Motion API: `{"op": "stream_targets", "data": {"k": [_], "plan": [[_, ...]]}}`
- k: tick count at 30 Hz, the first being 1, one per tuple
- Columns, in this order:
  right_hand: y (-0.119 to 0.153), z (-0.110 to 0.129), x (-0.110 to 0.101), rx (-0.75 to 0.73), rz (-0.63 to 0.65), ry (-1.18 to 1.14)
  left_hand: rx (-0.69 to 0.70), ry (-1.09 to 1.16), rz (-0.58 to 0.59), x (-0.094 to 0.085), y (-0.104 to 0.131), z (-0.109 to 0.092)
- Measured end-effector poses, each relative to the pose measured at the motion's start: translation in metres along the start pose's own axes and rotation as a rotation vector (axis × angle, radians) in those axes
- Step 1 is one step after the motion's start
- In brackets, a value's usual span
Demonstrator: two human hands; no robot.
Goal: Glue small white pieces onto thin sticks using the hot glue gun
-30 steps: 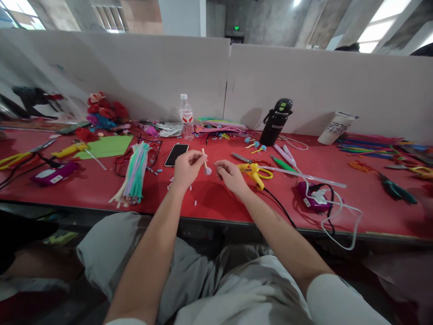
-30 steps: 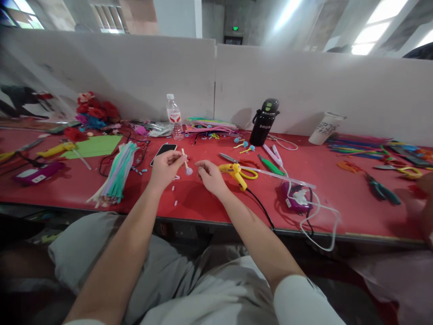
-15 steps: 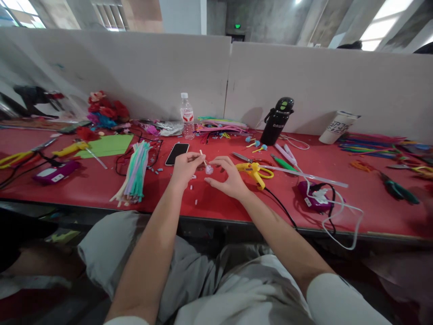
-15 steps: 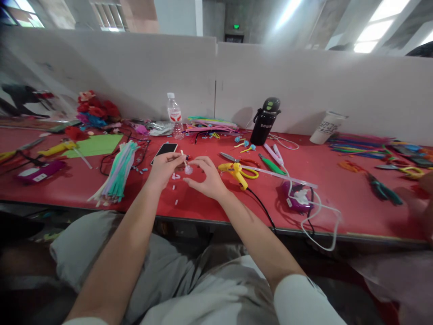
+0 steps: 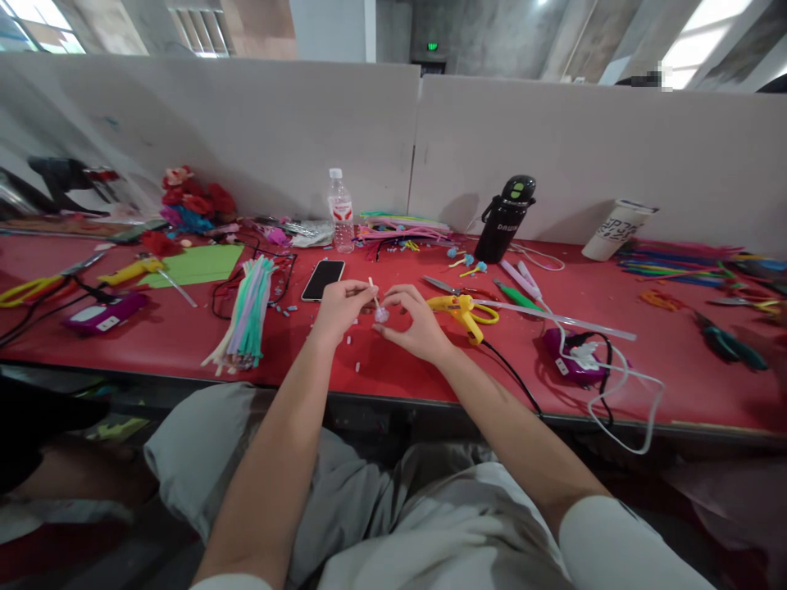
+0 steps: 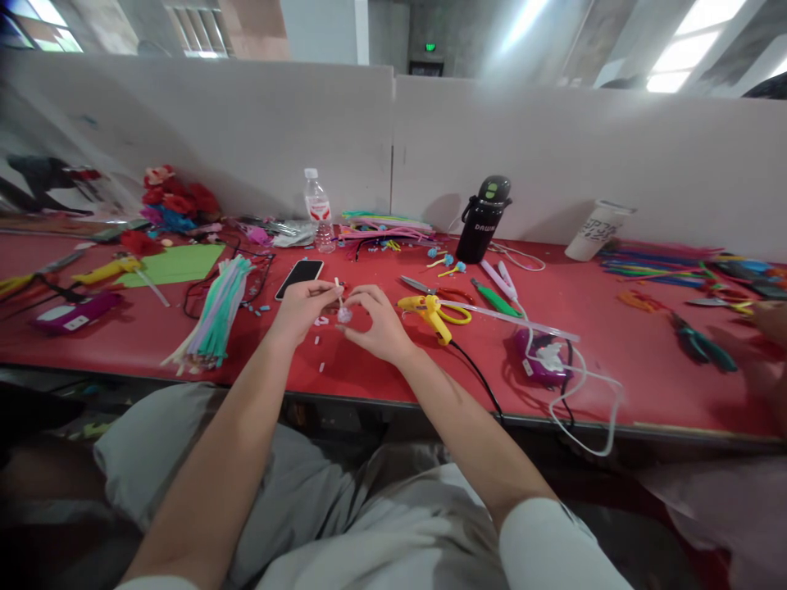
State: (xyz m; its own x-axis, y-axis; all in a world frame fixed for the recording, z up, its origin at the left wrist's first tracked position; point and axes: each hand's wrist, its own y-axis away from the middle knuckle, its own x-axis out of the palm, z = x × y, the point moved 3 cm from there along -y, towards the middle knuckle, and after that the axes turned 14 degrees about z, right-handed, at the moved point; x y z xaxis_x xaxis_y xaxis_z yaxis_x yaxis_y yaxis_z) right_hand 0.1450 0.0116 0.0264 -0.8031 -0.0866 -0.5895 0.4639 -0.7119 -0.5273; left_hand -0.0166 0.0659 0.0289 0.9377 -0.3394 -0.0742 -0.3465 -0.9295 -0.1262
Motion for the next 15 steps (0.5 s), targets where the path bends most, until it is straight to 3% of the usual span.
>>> {"op": "stream_targets", "data": {"k": [9, 13, 15], "plan": [[0.001, 0.006, -0.006, 0.058, 0.010, -0.011, 0.163, -0.215, -0.022, -0.009, 0.002, -0.011], [0.024, 0.022, -0.017, 0.195, 0.193, -0.057, 0.203, -0.250, -0.020, -0.012, 0.002, -0.016], [0.047, 0.026, -0.029, 0.322, 0.316, 0.048, 0.201, -0.238, -0.011, -0.011, 0.003, -0.016]]}}
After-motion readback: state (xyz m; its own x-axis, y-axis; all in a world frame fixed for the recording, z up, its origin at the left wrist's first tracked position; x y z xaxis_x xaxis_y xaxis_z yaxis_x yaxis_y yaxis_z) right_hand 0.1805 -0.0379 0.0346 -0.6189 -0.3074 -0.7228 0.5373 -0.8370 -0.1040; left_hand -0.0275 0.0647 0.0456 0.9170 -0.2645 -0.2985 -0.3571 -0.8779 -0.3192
